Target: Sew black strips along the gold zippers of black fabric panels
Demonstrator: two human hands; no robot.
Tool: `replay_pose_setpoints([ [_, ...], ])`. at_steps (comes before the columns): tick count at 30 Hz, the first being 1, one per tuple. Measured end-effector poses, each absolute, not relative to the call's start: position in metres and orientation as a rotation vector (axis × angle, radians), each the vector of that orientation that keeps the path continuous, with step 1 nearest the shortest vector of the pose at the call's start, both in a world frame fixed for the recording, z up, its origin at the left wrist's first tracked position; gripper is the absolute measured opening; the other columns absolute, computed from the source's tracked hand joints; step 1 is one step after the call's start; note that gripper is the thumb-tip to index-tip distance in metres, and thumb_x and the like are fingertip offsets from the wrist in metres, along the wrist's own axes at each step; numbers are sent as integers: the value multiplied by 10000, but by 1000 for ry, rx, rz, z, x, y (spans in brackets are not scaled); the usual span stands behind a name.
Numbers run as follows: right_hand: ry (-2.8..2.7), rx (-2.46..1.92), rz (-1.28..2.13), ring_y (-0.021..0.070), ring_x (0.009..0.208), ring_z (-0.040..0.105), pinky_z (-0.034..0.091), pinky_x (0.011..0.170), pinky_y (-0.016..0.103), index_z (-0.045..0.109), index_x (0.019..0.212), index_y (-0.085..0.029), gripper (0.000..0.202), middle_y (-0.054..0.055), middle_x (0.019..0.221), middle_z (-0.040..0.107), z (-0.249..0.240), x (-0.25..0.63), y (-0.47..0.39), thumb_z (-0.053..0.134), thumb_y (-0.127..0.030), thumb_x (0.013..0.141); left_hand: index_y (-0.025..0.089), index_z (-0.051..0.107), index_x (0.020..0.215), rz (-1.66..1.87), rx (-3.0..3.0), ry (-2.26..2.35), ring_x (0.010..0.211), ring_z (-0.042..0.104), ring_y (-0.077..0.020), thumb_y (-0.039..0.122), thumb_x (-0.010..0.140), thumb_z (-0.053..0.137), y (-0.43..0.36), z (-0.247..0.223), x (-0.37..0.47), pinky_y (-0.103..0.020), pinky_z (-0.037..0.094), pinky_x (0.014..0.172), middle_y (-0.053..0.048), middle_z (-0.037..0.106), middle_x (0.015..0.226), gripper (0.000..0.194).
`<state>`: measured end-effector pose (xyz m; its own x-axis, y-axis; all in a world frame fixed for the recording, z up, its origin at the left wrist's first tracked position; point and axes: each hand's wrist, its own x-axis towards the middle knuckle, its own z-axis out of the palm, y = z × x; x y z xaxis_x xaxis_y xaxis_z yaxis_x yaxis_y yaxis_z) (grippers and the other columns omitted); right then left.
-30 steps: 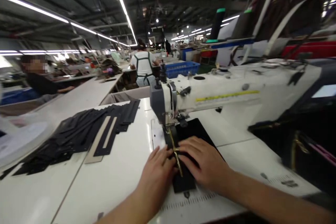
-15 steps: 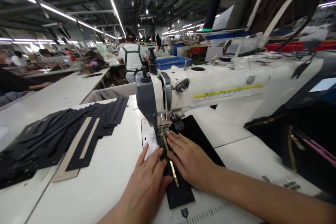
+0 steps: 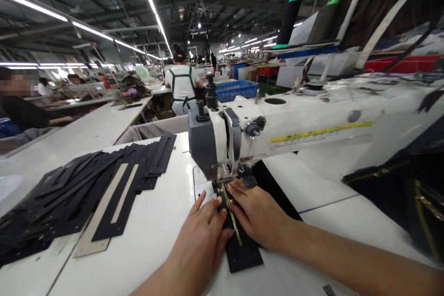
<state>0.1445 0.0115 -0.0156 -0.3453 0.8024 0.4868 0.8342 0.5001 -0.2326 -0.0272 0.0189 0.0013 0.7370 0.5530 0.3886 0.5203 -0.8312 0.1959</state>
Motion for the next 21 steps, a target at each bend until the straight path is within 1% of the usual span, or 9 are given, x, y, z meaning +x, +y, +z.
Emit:
replay_pose_setpoints([
  [4, -2170, -1338, -37, 230, 959, 548, 417, 894, 378, 585, 976, -116, 218, 113, 1001, 617, -14, 146, 21, 420, -161, 841, 138, 585, 974, 752, 2859, 853, 1030, 553, -235, 98, 770, 539, 28, 2, -26, -504, 387, 987, -107, 607, 1037, 213],
  [7, -2156, -1372, -17, 223, 891, 553, 421, 853, 364, 590, 926, -129, 190, 96, 934, 618, -13, 146, 25, 424, -156, 837, 153, 595, 925, 748, 2821, 900, 978, 560, -229, 94, 766, 537, 33, 3, -24, -449, 470, 914, -90, 589, 988, 180],
  [10, -2135, -1388, 27, 218, 901, 539, 413, 838, 341, 593, 904, -136, 168, 87, 931, 613, -13, 146, 25, 443, -160, 832, 163, 600, 888, 706, 2760, 958, 919, 564, -221, 90, 766, 540, 34, 4, -23, -394, 519, 830, -80, 566, 967, 154],
  [13, -2073, -1498, -74, 261, 953, 504, 386, 842, 392, 602, 883, -141, 156, 107, 961, 598, -11, 144, 23, 480, -216, 823, 162, 590, 880, 702, 2754, 982, 904, 557, -218, 78, 771, 526, 33, 4, -23, -391, 516, 817, -78, 554, 969, 152],
  [15, -2025, -1630, -113, 279, 936, 505, 385, 816, 407, 605, 873, -131, 175, 124, 947, 595, -10, 143, 23, 505, -261, 810, 164, 580, 861, 708, 2775, 991, 903, 552, -219, 87, 776, 523, 33, 4, -24, -400, 510, 823, -74, 550, 958, 128],
  [19, -1998, -1755, 4, 218, 782, 563, 423, 704, 305, 599, 832, -124, 187, 92, 824, 622, -5, 144, 27, 546, -297, 786, 171, 572, 957, 740, 2833, 967, 913, 542, -214, 106, 799, 501, 32, 4, -24, -392, 504, 826, -76, 539, 962, 185],
  [21, -1991, -1761, 23, 200, 738, 580, 425, 667, 276, 601, 824, -131, 186, 70, 782, 632, -3, 144, 30, 560, -307, 778, 173, 576, 991, 737, 2874, 937, 922, 537, -216, 123, 825, 468, 32, 4, -23, -386, 506, 815, -87, 532, 972, 205],
])
